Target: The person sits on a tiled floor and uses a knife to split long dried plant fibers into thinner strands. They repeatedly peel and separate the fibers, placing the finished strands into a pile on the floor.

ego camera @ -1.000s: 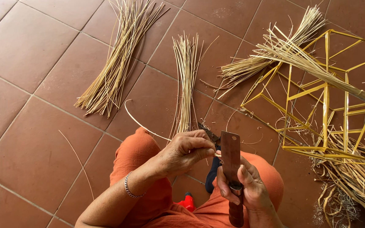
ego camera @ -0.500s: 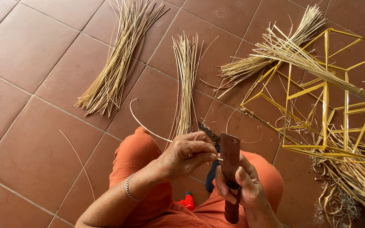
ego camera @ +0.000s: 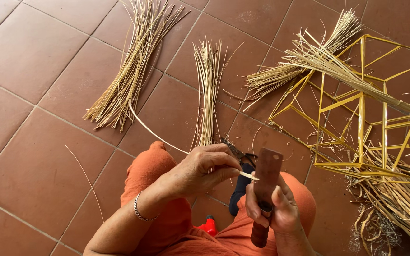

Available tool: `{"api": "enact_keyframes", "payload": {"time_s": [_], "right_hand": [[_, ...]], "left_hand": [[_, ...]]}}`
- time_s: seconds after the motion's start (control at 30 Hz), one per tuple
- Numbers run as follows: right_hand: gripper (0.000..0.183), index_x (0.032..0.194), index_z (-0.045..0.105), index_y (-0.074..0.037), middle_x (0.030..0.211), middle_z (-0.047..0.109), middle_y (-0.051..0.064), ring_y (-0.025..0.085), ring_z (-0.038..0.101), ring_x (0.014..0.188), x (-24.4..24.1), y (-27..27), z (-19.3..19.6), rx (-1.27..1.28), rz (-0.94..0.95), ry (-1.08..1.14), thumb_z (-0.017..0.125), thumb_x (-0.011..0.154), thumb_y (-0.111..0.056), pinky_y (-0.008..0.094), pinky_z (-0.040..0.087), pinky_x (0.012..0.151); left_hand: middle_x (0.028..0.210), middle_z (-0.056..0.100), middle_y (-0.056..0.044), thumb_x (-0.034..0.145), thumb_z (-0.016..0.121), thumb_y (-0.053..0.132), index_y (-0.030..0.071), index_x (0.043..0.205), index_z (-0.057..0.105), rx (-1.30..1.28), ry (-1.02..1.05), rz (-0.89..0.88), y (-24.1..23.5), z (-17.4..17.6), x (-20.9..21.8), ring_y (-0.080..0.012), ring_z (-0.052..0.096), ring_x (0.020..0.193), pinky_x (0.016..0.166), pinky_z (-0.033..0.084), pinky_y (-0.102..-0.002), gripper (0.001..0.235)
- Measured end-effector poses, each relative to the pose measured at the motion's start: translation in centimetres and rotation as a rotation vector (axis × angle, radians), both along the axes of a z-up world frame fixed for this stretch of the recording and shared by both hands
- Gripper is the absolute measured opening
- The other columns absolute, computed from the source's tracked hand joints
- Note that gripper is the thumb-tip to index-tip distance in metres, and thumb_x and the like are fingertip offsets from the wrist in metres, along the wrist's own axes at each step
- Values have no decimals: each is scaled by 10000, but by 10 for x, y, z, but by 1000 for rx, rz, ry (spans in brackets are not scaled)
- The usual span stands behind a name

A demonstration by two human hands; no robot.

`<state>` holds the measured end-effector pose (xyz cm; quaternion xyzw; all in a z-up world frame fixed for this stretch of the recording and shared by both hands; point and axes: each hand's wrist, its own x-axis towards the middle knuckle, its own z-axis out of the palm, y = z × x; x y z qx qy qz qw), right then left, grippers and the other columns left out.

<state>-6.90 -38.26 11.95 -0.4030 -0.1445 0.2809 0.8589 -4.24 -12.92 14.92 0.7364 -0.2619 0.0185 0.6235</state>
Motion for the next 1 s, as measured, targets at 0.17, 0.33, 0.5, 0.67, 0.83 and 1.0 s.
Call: {"api": "enact_keyframes", "payload": {"time_s": [0.17, 0.33, 0.5, 0.67, 0.83, 1.0], "right_hand": [[793, 1529, 364, 84, 640, 571, 128, 101, 371, 370, 3, 2, 8, -71, 97, 76, 525, 1045, -524, 259, 367, 395], [815, 1532, 367, 95, 610, 542, 120, 104, 359, 369, 4, 3, 6, -43, 106, 145, 539, 1037, -529, 265, 344, 370], [788, 1549, 343, 61, 583, 521, 104, 95, 348, 361, 2, 5, -1, 16, 118, 178, 549, 1038, -503, 263, 312, 329], [775, 1545, 349, 47, 588, 524, 110, 104, 356, 352, 1, 6, -2, 61, 131, 219, 558, 1033, -496, 267, 310, 319], [767, 1547, 363, 45, 598, 528, 97, 102, 369, 366, 0, 6, -3, 36, 115, 224, 549, 1040, -500, 265, 312, 328], [680, 1468, 423, 35, 627, 526, 98, 113, 376, 373, 0, 5, -6, 70, 122, 224, 518, 1076, -513, 272, 325, 339]], "left_hand": [[854, 667, -24, 913, 793, 149, 60, 966, 755, 3, 104, 18, -3, 1, -3, -119, 620, 698, 574, 501, -266, 110], [851, 672, -22, 924, 788, 180, 40, 909, 741, 5, 119, 42, -5, 1, -4, -102, 614, 704, 577, 490, -263, 149], [822, 682, -15, 913, 782, 194, 43, 865, 739, 23, 190, 37, -6, 1, -3, -99, 621, 666, 557, 489, -272, 164], [804, 669, -18, 917, 778, 187, 50, 853, 727, 75, 172, 58, -7, 0, -6, -103, 622, 668, 556, 486, -279, 159], [805, 661, -27, 908, 782, 178, 47, 854, 717, 71, 152, 82, -8, 1, -7, -116, 628, 663, 556, 493, -290, 156], [798, 639, -36, 920, 777, 164, 40, 851, 698, 43, 71, 107, -9, -1, -8, -136, 625, 674, 574, 487, -298, 162]]}}
